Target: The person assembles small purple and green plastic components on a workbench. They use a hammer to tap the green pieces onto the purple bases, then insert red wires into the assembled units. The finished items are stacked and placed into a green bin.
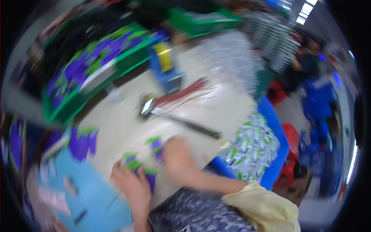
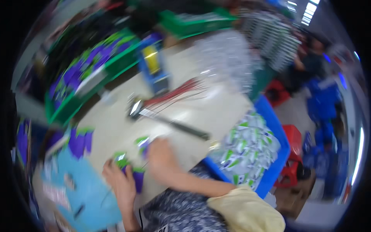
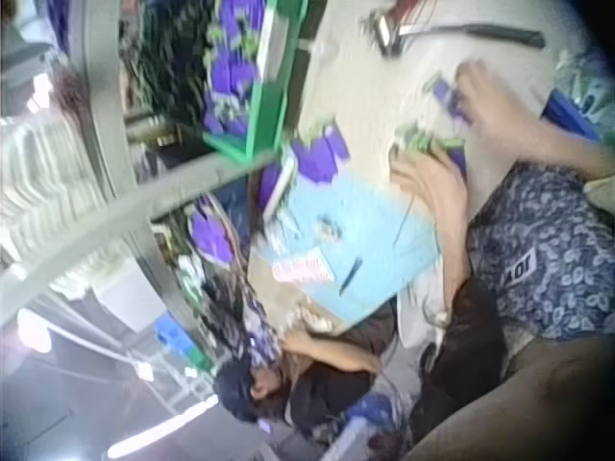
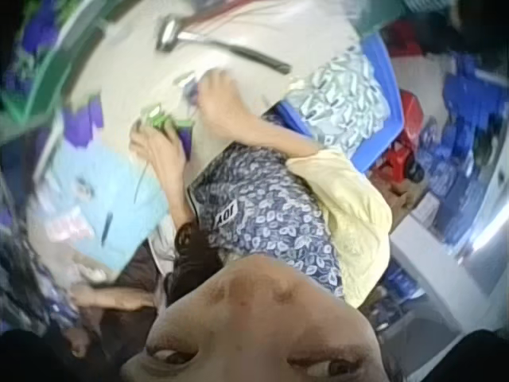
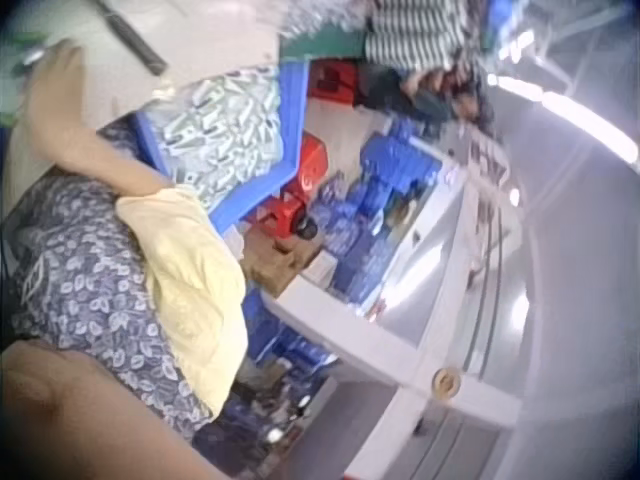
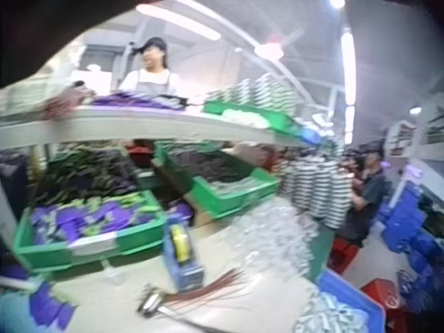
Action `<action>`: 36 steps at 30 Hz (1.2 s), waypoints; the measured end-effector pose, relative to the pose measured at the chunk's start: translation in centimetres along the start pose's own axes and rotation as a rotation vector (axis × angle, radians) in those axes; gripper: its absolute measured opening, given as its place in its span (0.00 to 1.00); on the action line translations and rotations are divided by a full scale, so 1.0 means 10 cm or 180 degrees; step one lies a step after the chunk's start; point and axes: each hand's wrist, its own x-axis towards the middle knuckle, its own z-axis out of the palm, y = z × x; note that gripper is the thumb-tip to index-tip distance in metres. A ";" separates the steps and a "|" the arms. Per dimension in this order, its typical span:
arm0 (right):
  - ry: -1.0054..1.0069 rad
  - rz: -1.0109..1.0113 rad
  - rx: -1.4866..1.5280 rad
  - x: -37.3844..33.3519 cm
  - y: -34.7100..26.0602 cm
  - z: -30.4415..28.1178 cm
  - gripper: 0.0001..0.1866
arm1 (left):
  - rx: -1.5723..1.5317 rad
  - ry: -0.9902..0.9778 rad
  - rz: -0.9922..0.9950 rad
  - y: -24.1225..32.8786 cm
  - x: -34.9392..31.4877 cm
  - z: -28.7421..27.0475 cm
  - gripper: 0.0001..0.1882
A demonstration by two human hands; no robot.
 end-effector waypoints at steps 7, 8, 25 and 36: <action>0.0268 -0.0262 0.1156 0.02 -0.06 0.12 0.22 | -0.1243 0.0027 -0.0448 -0.02 0.12 0.15 0.24; 0.0361 -0.0272 0.1385 0.04 -0.04 0.11 0.22 | -0.1544 0.0282 -0.0394 -0.04 0.14 0.18 0.25; -0.1054 -0.0340 0.3613 0.31 -0.34 -0.18 0.22 | -0.3692 -0.0027 -0.0133 0.08 0.18 0.04 0.33; -0.1250 -0.0132 0.3626 0.17 0.05 -0.48 0.25 | -0.1592 0.0136 -0.0724 -0.24 -0.16 -0.05 0.25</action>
